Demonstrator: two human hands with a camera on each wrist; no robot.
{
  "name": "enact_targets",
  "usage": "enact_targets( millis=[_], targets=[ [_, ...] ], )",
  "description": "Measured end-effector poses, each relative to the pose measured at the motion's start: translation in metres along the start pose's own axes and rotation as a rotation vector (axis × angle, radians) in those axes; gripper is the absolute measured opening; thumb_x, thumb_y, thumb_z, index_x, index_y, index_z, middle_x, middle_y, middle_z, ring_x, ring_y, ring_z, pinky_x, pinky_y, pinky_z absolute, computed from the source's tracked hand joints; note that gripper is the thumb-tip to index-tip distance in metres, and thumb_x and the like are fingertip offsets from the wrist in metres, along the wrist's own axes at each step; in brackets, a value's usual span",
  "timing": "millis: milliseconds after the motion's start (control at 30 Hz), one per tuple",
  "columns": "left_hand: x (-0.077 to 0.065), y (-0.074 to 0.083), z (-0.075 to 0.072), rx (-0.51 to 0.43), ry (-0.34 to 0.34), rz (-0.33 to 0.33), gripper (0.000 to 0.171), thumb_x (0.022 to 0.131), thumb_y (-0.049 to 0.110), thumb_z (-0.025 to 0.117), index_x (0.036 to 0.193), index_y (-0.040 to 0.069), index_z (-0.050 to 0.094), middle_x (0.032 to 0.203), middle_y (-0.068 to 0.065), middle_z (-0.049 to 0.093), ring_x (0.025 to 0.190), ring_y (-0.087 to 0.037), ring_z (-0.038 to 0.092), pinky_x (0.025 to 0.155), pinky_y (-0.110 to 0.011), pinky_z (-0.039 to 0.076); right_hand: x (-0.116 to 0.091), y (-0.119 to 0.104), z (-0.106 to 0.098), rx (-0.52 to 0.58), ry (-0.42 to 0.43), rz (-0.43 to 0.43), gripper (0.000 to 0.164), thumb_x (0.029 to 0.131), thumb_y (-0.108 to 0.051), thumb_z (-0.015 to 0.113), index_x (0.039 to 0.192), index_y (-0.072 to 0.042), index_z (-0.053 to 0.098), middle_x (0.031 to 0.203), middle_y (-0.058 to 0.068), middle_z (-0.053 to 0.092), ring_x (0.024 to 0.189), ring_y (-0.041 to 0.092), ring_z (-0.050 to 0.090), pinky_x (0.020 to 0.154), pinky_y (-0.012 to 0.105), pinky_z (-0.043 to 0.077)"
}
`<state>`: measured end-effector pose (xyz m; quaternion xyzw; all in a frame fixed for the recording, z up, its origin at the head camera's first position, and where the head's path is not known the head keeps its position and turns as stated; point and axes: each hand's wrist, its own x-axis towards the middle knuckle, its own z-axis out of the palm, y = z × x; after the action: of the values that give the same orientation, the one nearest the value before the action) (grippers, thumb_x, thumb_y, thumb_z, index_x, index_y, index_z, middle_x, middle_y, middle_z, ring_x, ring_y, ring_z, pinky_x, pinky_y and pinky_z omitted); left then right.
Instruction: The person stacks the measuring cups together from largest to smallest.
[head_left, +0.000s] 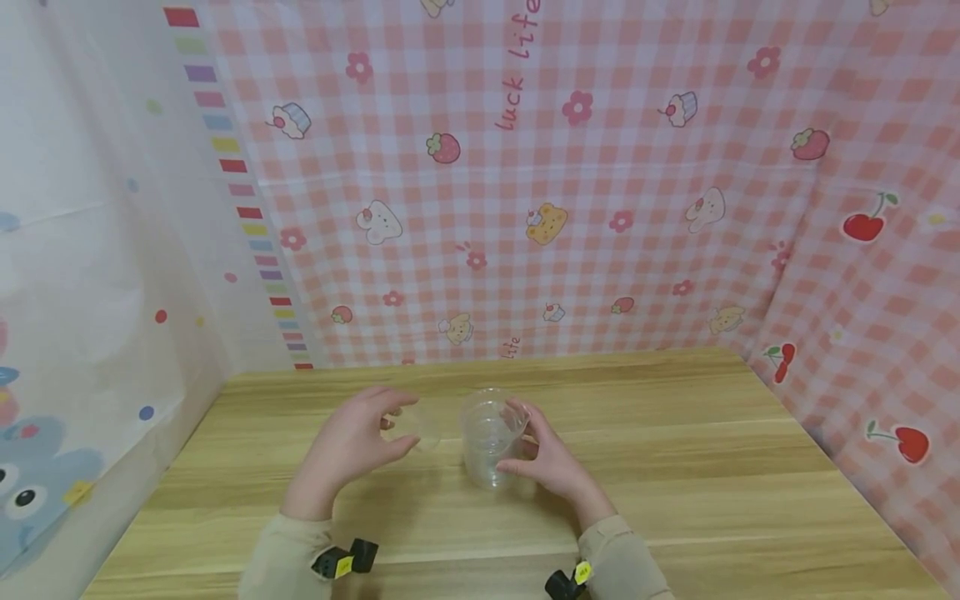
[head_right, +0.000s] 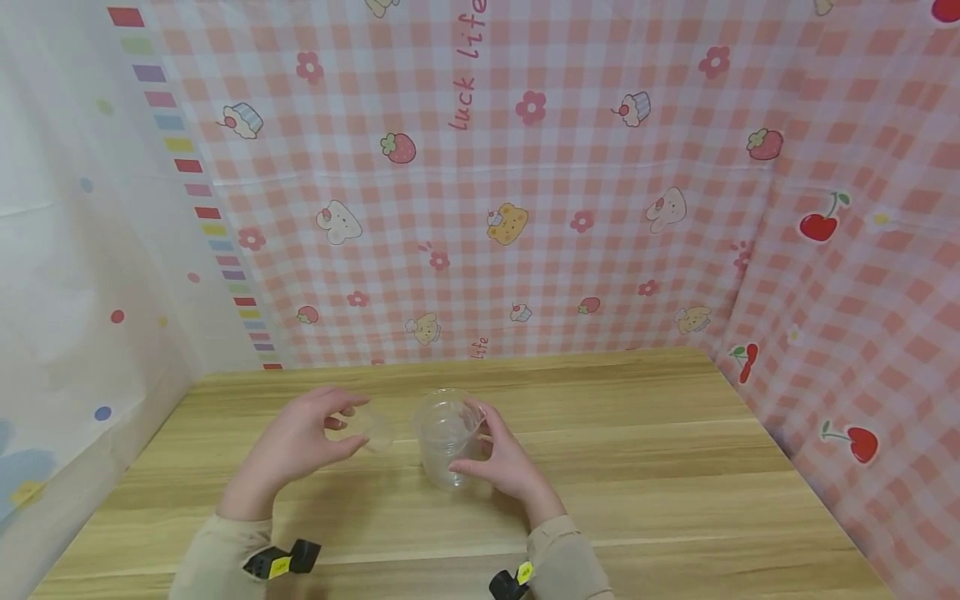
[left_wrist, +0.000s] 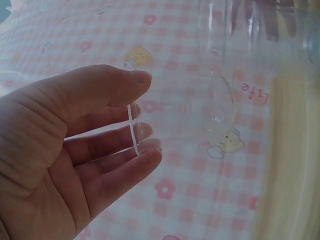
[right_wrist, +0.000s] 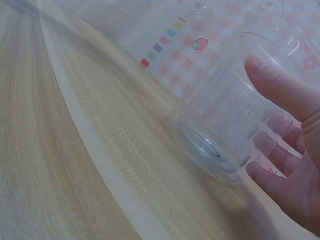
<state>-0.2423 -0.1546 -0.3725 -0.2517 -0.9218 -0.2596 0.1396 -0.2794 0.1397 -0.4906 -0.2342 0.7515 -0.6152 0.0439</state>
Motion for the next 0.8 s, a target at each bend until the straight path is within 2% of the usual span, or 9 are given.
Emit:
enact_targets(
  millis=[433,567,667,800],
  targets=[
    [0.015,0.016,-0.01,0.012,0.008,0.035,0.044,0.077,0.019,0.085,0.116,0.004,0.07,0.113,-0.01,0.068,0.083,-0.021,0.068,0.071,-0.035,0.057,0.001,0.0,0.0,-0.006,0.001,0.003,0.089,0.082,-0.006,0.081,0.153,-0.013,0.028,0.156,0.017,0.032,0.137,0.04,0.038,0.11,0.052,0.035],
    [0.021,0.02,-0.012,0.031,0.009,0.046,0.044,0.078,0.02,0.084,0.116,0.005,0.07,0.119,-0.015,0.067,0.083,-0.023,0.069,0.072,-0.038,0.057,0.0,-0.002,0.0,0.003,-0.001,0.004,0.089,0.082,-0.005,0.08,0.153,-0.013,0.027,0.156,0.018,0.032,0.137,0.04,0.038,0.11,0.053,0.035],
    [0.026,0.024,-0.014,0.042,0.006,0.055,0.044,0.078,0.02,0.084,0.116,0.006,0.07,0.117,-0.015,0.066,0.083,-0.024,0.069,0.071,-0.039,0.057,0.0,-0.003,0.0,0.006,-0.001,0.003,0.089,0.082,-0.004,0.08,0.153,-0.012,0.027,0.155,0.018,0.033,0.136,0.041,0.039,0.11,0.053,0.035],
    [0.032,0.028,-0.016,0.049,0.001,0.059,0.045,0.077,0.021,0.084,0.117,0.005,0.07,0.11,-0.009,0.068,0.083,-0.022,0.068,0.072,-0.038,0.056,0.0,-0.003,0.0,0.008,0.002,0.0,0.089,0.081,-0.004,0.08,0.153,-0.011,0.027,0.155,0.019,0.034,0.136,0.041,0.04,0.109,0.053,0.035]
  ],
)
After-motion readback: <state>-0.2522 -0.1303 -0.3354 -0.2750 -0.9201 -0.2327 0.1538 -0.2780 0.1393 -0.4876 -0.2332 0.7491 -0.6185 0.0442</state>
